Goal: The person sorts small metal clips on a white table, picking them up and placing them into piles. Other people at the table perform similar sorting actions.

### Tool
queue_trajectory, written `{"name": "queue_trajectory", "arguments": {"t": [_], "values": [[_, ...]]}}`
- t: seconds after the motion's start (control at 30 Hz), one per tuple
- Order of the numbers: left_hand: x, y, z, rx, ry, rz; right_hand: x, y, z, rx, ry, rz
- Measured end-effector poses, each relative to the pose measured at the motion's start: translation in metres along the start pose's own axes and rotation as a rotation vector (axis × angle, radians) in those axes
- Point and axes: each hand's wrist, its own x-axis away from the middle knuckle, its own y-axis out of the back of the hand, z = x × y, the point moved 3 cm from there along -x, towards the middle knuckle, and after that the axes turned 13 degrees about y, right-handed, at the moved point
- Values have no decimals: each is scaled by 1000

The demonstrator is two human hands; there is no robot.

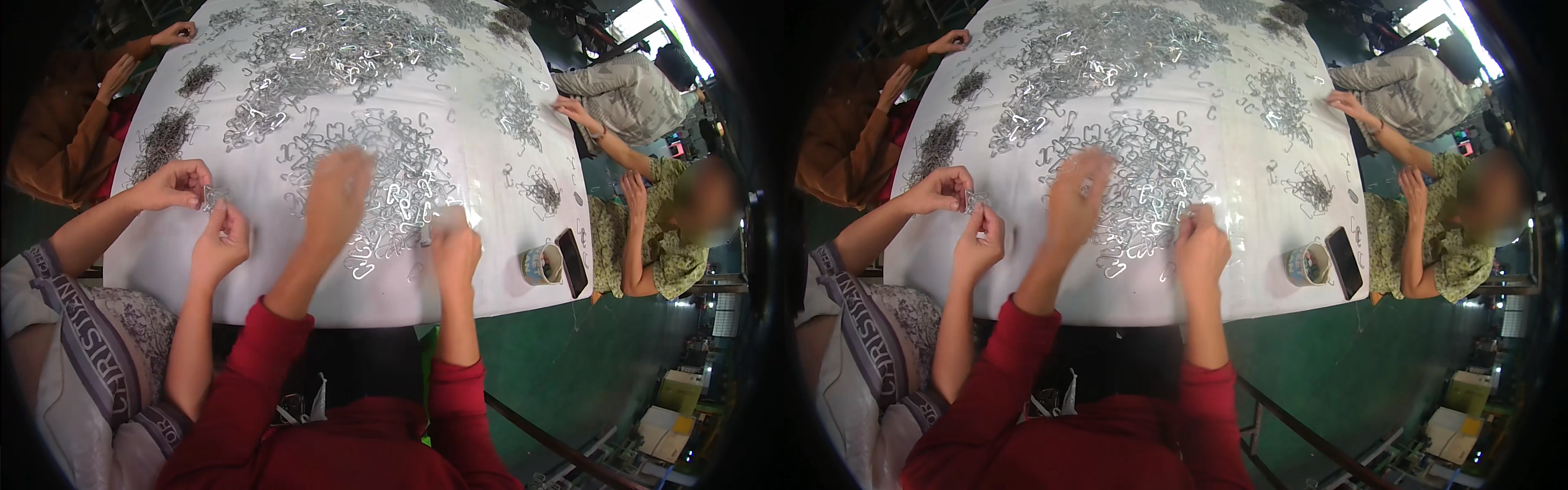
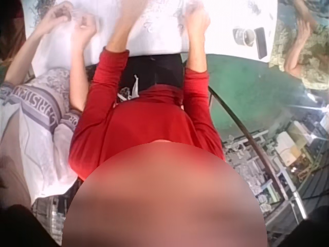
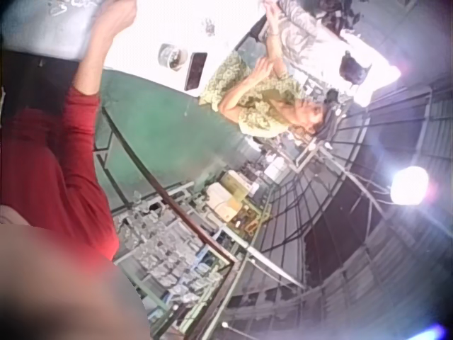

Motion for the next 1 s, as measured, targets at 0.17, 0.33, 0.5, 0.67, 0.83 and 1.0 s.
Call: {"name": "queue_trajectory", "arguments": {"t": [0.17,0.33,0.5,0.67,0.83,1.0], "values": [[-61,99,27,8,-57,-272,-29,-3,-43,-24,-29,-6],[-127,196,155,-865,387,-122,-49,-22,-39,-119,80,4],[-113,251,258,-1076,693,129,-67,-43,-37,-77,239,53],[-111,271,270,-1095,711,161,-91,-39,-47,139,149,-34],[-110,271,266,-1083,697,169,-88,-47,-10,-249,226,263],[-109,276,263,-1090,710,164,-63,-49,-10,-243,70,419]]}}
